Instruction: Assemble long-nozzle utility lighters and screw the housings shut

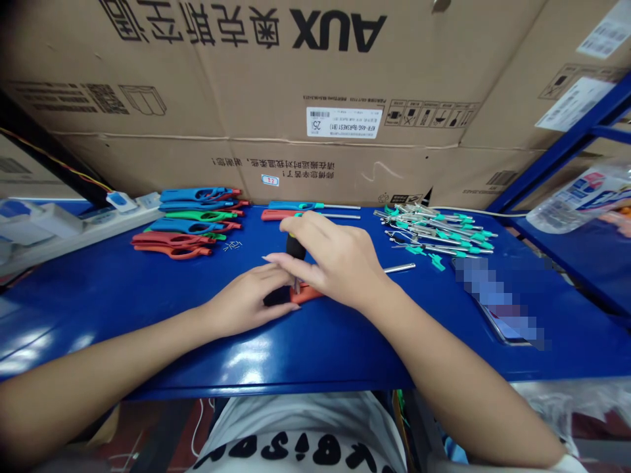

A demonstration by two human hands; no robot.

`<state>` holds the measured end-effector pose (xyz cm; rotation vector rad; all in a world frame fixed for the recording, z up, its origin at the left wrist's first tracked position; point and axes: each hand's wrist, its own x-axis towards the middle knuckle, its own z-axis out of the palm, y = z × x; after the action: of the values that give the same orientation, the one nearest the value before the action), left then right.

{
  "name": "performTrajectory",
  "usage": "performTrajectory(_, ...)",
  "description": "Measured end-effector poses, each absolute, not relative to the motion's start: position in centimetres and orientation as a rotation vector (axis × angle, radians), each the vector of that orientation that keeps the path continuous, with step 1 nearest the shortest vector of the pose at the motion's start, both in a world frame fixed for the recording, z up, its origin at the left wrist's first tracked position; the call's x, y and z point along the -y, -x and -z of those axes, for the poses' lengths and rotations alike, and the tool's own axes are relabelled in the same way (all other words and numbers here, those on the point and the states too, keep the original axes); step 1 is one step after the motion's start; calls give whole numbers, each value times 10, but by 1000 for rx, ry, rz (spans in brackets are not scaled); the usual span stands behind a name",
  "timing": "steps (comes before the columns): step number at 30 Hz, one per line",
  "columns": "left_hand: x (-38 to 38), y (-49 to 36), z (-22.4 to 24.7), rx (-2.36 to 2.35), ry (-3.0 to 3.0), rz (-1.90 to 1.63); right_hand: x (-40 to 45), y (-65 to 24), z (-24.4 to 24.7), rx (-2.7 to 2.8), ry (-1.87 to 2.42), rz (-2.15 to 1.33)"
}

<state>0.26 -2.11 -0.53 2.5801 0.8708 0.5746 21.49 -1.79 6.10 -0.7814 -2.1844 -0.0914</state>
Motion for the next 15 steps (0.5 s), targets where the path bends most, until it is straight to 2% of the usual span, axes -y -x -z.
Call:
performTrajectory(6, 22, -3, 4, -879, -2568, -566, 17, -218, -63, 2227, 638, -286)
performTrajectory(11, 22, -3, 3, -893, -2565, -571, 13, -220, -63, 2152, 725, 67)
performTrajectory(15, 22, -3, 3, -884, -2546, -549, 11, -222, -61, 2145, 728, -223)
